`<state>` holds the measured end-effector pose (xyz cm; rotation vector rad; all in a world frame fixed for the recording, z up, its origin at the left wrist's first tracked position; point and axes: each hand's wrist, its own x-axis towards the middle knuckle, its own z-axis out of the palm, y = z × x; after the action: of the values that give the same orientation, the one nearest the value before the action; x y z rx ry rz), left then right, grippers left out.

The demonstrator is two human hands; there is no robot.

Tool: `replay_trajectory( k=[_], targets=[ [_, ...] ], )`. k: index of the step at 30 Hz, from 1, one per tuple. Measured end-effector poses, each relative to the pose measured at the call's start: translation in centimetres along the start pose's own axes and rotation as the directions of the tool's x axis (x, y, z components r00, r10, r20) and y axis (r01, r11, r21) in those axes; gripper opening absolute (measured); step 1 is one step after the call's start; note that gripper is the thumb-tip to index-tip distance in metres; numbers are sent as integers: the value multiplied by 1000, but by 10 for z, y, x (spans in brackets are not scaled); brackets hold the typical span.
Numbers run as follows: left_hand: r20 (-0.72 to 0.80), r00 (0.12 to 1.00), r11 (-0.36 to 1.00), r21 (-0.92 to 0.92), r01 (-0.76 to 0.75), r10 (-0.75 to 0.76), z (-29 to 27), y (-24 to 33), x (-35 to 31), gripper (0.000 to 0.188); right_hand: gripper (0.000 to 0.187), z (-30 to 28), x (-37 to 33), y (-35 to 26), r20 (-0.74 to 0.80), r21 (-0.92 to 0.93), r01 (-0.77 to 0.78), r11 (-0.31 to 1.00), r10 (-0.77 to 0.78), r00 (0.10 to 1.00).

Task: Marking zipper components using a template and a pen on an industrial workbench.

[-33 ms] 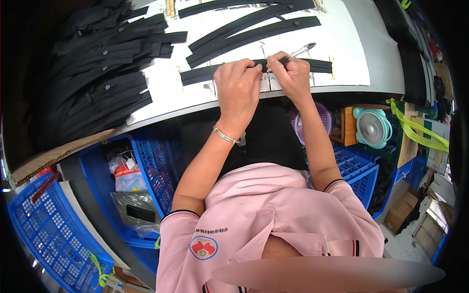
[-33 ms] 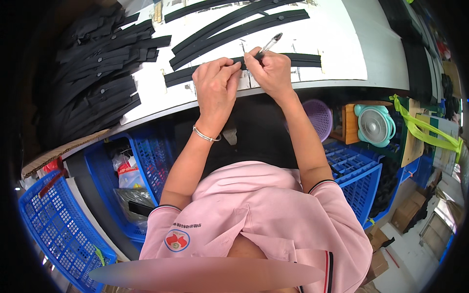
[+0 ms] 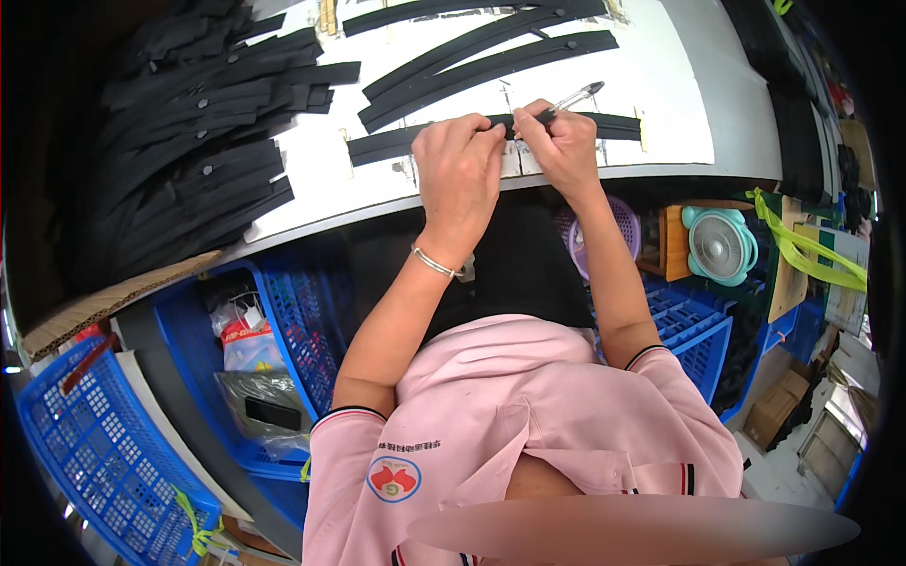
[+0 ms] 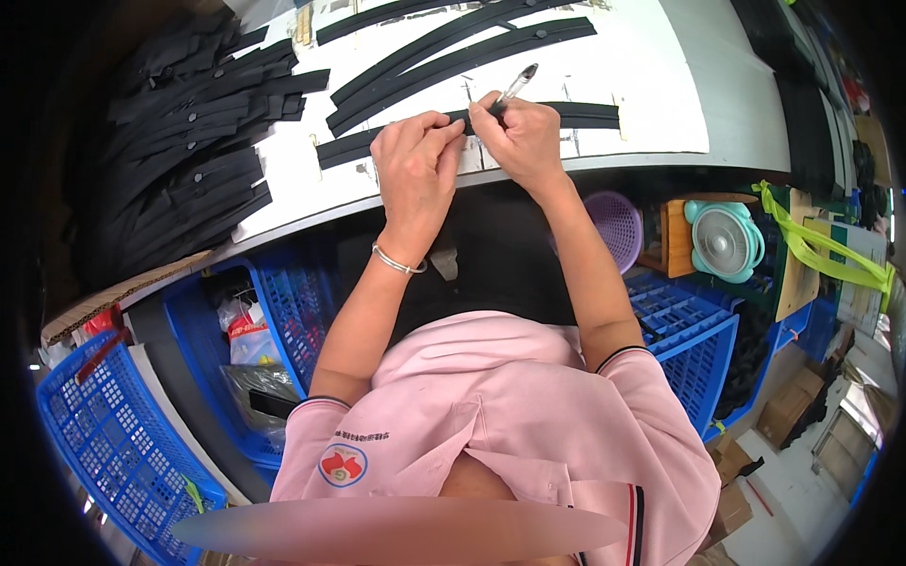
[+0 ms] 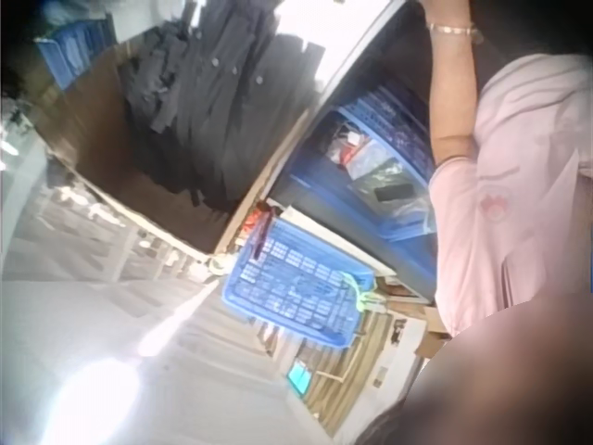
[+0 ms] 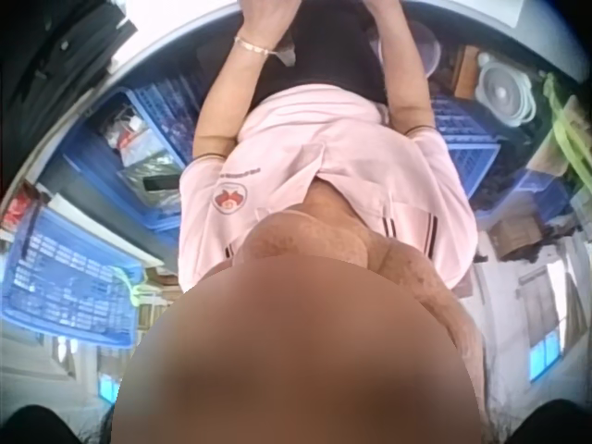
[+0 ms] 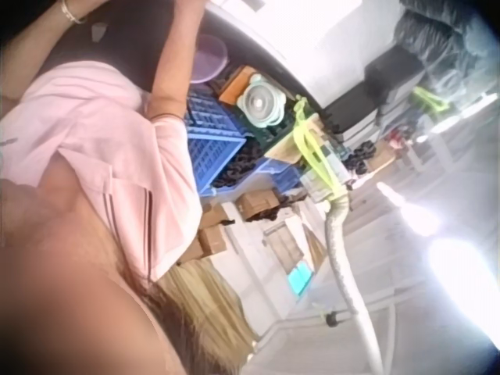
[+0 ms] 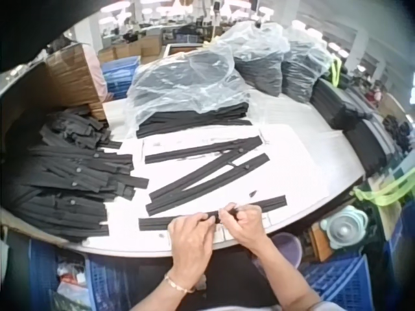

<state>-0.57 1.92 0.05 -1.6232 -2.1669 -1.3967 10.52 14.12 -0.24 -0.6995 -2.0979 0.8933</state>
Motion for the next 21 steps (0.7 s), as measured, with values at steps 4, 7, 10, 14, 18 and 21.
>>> replay_trajectory(
  k=[4,7,10,14,18,21],
  targets=[
    [0,1000,1000,25,5,-5,0,2,2,16,22,-1,2,-5,-20,44,34,998,-33,999],
    [5,1000,999,45,2,-2,0,2,1,16,22,-7,0,2,60,-19,5,1000,-3,998],
    [16,1000,999,51,-4,3,0,1,1,14,21,-31,2,-11,-56,203,-110,973,124,991],
    [33,999,999,47,-14,13,-1,3,1,12,21,-81,5,7,-185,248,-209,946,257,948],
    [47,999,997,76,-15,11,0,6,1,13,23,-100,1,35,-150,187,-279,942,308,939],
    [46,999,999,50,-17,14,11,17,7,15,23,-98,-3,47,-115,209,-293,933,321,940]
  ],
)
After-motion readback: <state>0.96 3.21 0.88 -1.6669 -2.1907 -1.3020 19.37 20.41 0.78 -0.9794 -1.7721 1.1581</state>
